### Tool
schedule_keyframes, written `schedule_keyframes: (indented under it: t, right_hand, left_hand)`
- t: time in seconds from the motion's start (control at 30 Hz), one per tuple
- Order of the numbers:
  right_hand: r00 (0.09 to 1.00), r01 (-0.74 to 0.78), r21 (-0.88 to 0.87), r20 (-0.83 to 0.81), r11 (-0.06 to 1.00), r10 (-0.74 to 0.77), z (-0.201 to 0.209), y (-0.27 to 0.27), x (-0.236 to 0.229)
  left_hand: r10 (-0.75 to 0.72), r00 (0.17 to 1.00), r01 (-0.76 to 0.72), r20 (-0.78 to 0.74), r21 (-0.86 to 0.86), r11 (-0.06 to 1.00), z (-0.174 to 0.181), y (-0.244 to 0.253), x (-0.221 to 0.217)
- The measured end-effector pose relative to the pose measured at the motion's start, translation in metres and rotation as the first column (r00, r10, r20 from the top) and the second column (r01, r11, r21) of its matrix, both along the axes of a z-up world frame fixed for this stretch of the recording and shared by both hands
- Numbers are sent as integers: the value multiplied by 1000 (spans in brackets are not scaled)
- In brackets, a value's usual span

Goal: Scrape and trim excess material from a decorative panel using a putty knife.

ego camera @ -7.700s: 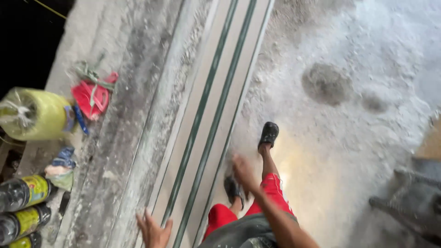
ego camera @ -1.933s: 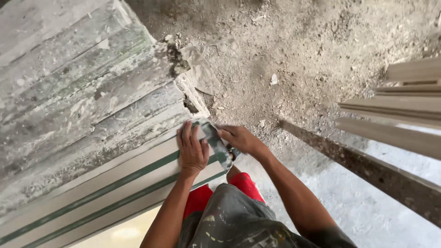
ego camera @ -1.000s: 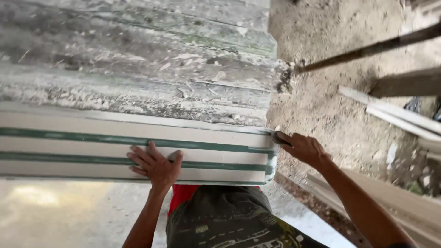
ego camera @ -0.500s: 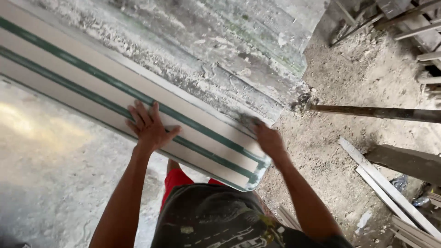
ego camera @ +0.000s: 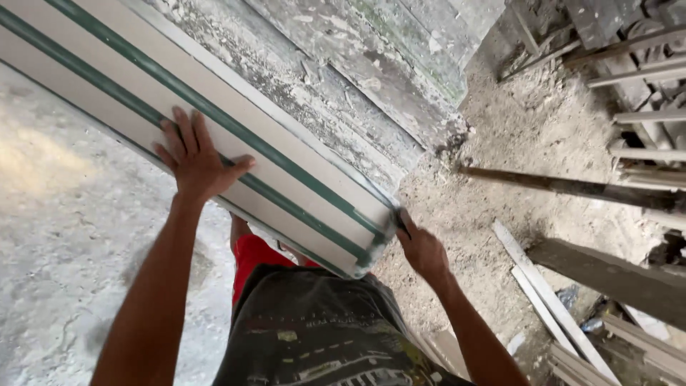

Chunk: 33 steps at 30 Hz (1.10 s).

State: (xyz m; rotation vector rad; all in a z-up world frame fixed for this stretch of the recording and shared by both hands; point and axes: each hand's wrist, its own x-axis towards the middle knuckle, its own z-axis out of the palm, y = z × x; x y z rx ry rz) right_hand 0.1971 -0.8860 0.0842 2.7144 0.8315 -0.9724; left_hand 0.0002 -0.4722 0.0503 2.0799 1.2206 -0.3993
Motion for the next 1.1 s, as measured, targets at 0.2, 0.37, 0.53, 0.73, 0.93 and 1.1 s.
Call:
schedule_keyframes:
  t: [0.2,0.37,0.53,0.73,0.93,1.1]
  right_hand:
    - [967,-249,-205,-104,946,232,21,84,16]
    - [919,-394,-67,-52,917,391,45,196,20]
    - [925,-377,-206,-132,903,356,33,108,20]
    - [893,-450,-132,-88,883,442,3,208,24]
    - [830,-557,80,67,826,553,-71,392,36]
    - [913,-402,-82,-107,912,393,36,283,1]
  left_hand:
    - [48,995,-50,85,17,999,-14,-3,-12]
    - [58,987,-72,153,86,994,-48,-13,-14]
    - [60,984,-80,166,116,990,-54,-9,-17]
    - [77,969,-119,237,170,978,-68,-12,-13]
    - [36,945,-103,326,190,976,-87,-15,-14]
    - [48,926,-185,373,339,923,-87,21,-21]
